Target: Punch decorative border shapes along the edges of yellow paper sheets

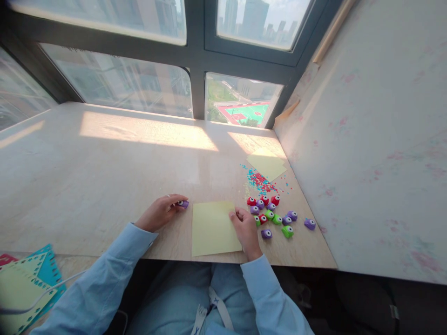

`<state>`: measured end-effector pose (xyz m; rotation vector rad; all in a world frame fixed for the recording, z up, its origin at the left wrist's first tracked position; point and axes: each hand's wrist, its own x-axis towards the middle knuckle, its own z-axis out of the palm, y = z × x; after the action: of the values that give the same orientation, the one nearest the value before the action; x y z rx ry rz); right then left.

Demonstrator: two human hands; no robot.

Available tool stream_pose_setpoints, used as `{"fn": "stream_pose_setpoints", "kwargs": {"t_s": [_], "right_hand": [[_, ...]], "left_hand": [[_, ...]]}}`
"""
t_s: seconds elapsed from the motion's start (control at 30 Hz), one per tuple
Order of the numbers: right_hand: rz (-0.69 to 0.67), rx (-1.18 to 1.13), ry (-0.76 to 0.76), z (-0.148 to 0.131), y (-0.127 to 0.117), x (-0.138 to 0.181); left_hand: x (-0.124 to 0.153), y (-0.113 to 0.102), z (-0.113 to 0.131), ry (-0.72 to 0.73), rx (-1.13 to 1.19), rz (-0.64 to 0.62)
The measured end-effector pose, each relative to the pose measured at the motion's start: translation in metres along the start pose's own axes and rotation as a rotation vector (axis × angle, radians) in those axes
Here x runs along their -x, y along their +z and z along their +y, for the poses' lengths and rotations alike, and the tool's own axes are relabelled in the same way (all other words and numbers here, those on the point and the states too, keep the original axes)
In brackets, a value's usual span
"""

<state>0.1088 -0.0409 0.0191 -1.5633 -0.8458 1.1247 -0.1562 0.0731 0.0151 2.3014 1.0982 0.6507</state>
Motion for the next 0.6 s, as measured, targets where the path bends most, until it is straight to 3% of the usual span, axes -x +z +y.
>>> {"fn": "stream_pose_setpoints", "kwargs": {"t_s": [0.6], "right_hand": [[-0.034,0.033,-0.008,-0.0040,0.0029,-0.0020]], "left_hand": [[0.0007,0.0111,0.0007,0.046,-0.002,0.034]]}}
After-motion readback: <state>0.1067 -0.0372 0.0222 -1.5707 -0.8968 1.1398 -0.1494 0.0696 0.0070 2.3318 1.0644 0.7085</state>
